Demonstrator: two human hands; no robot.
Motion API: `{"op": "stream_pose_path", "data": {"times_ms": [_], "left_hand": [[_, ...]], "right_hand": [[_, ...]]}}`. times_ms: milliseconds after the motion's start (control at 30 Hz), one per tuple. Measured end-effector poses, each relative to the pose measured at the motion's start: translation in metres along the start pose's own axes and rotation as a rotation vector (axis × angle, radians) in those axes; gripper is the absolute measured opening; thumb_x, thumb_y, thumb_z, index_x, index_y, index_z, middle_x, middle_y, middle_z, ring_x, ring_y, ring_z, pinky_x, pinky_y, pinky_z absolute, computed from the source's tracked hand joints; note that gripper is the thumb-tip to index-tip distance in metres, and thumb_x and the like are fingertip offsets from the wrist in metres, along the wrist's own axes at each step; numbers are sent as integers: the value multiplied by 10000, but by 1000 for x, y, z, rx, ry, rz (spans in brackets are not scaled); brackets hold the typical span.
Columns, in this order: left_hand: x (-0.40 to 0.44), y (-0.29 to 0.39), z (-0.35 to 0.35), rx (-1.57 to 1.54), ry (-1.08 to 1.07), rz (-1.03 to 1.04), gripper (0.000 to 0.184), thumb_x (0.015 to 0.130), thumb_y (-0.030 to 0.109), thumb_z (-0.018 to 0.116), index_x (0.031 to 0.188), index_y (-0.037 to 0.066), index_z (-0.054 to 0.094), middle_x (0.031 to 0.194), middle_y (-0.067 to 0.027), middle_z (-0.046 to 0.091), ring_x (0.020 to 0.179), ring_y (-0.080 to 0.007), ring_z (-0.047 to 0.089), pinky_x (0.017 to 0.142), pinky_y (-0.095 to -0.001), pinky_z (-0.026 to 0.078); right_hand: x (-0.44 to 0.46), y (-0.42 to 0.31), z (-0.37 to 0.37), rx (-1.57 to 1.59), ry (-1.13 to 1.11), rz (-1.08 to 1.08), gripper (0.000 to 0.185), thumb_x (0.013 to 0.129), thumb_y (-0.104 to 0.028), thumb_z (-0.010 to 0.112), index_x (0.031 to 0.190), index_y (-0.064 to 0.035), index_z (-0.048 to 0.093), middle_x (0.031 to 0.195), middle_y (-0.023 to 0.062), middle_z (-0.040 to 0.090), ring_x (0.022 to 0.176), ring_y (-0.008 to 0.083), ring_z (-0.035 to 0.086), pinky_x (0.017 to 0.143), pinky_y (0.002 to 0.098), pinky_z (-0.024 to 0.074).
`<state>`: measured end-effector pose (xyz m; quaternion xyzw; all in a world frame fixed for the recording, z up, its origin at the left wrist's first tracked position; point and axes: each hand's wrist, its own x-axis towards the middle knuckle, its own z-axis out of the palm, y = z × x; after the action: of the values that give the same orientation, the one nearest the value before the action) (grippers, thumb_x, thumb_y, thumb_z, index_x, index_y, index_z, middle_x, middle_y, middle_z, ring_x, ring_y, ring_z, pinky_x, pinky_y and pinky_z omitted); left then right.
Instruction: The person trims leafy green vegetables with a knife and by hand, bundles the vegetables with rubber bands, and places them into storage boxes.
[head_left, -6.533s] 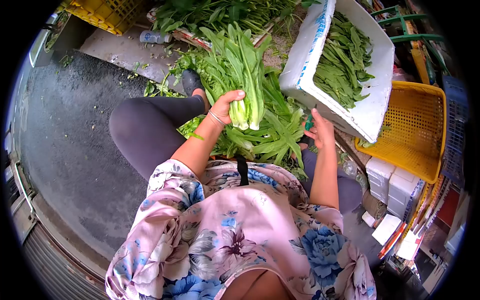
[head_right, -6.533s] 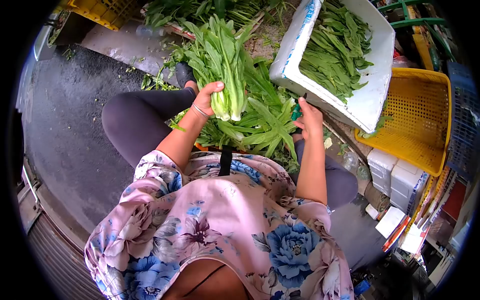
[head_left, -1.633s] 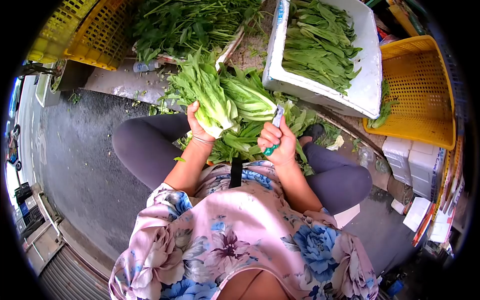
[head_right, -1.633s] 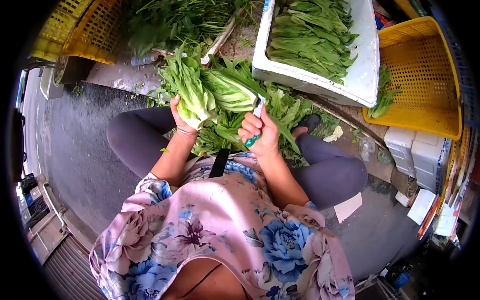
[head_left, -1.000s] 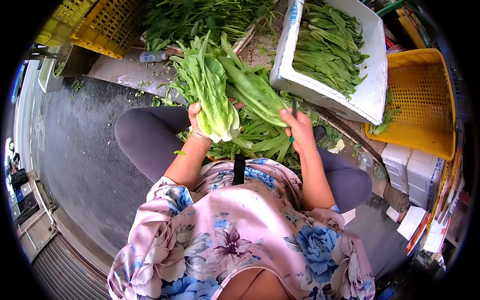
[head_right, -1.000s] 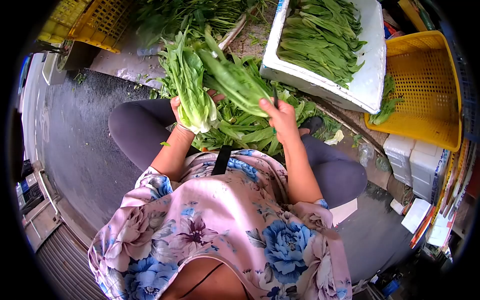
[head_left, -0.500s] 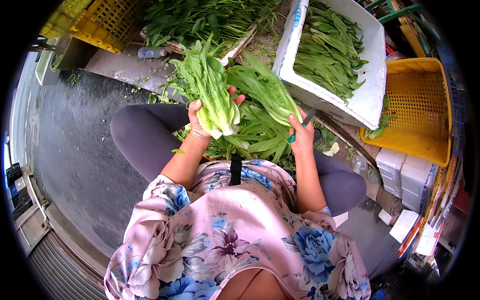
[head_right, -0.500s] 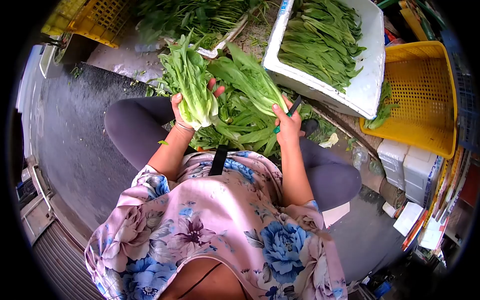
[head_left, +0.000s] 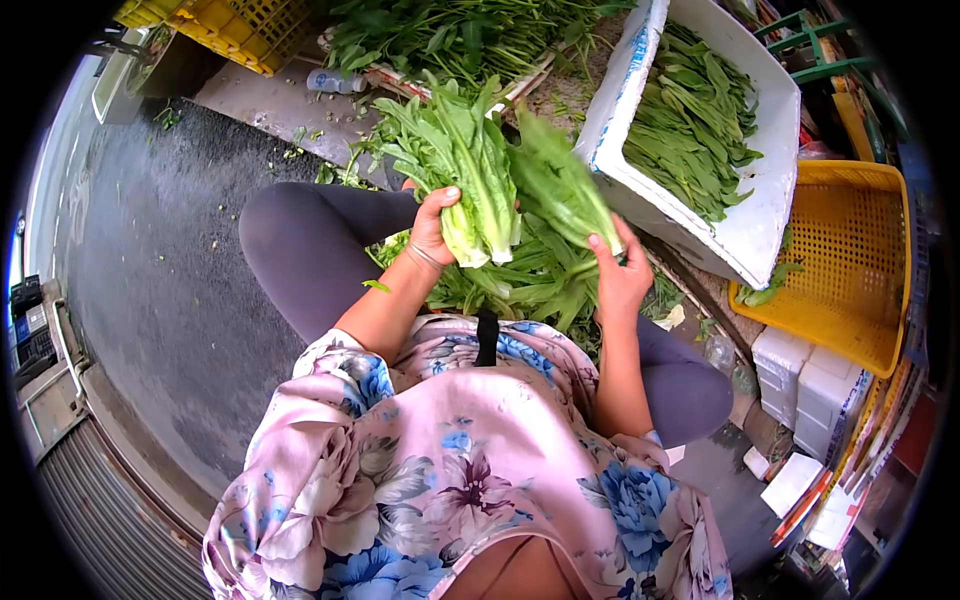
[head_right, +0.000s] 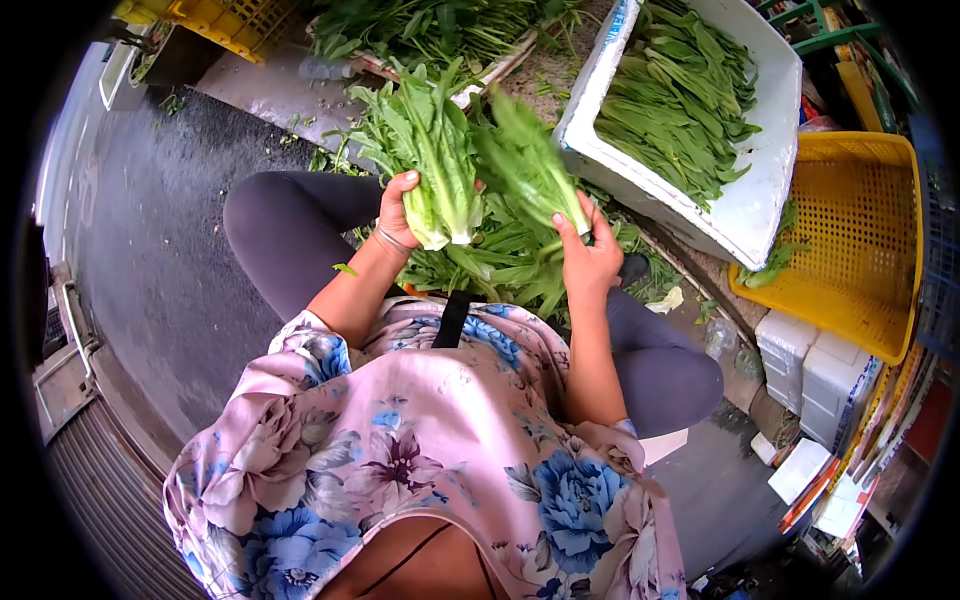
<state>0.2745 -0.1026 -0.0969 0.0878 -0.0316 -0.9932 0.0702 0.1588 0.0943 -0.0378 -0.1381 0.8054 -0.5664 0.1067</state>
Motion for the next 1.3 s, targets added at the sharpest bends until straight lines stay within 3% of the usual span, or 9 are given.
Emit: {"op": "stream_pose_path", "data": {"times_ms": [167,233,300,433,500,667,833,1033,1300], "left_hand": [[4,-3,-21,72,160,-24,526,726,230,591,1175,-7,453,1120,-176,544,1020,-299,539,939,-422,391],[5,-4,-20,66,154,-54,374,766,187,585,1076,-12,522,1010,-137,603,913,-258,594,877,-386,448],[6,-8,-25,90,188,-51,371,769,205,586,1074,2,528,1005,-127,607,908,-253,595,874,-382,451],[5,-12,-30,66,215,36,416,771,232,589,1120,23,503,1059,-122,583,960,-248,573,900,-382,433],[0,-12,-29,-13,44,76,477,766,253,593,1174,42,461,1127,-120,544,1023,-249,536,933,-386,405],[1,-8,-31,-2,-18,72,517,755,256,602,1195,40,439,1153,-125,526,1047,-256,521,945,-390,394],[2,-6,-29,79,26,9,580,717,252,626,1216,40,422,1170,-141,516,1070,-272,507,967,-404,373],[1,-9,-33,109,-54,-14,665,707,324,705,1231,41,407,1204,-123,495,1100,-251,489,972,-415,359],[2,-12,-36,232,137,-131,447,794,196,583,1162,-24,458,1098,-169,556,973,-266,572,903,-402,432]], "right_hand": [[4,-41,6,-16,254,-239,353,701,-26,697,1041,-47,608,951,69,637,815,119,580,749,226,447],[4,-53,9,-349,271,-692,357,680,0,688,1020,-87,623,946,75,641,738,169,594,703,247,459],[6,-58,22,-485,151,-960,420,595,7,654,977,-168,652,958,15,643,715,189,535,657,253,449],[-8,-47,45,-728,-279,-1057,515,598,19,573,1043,-236,623,1124,-34,570,721,165,511,590,234,467],[-11,-44,49,-698,-320,-1032,515,599,7,584,1055,-229,615,1140,-31,559,753,179,529,614,246,479],[-16,-40,57,-611,-348,-974,479,631,0,616,1069,-195,605,1164,21,547,898,246,579,705,299,500],[-25,-29,69,-113,-348,-536,455,685,68,595,1110,-90,565,1177,139,522,1017,287,554,790,344,476],[-27,-21,65,-244,-214,-477,421,692,48,603,1099,-54,563,1176,154,523,1004,283,563,808,321,462],[-31,-8,57,-387,-326,-620,344,710,-9,631,1051,-39,591,1116,157,559,963,300,579,793,331,470]]}}
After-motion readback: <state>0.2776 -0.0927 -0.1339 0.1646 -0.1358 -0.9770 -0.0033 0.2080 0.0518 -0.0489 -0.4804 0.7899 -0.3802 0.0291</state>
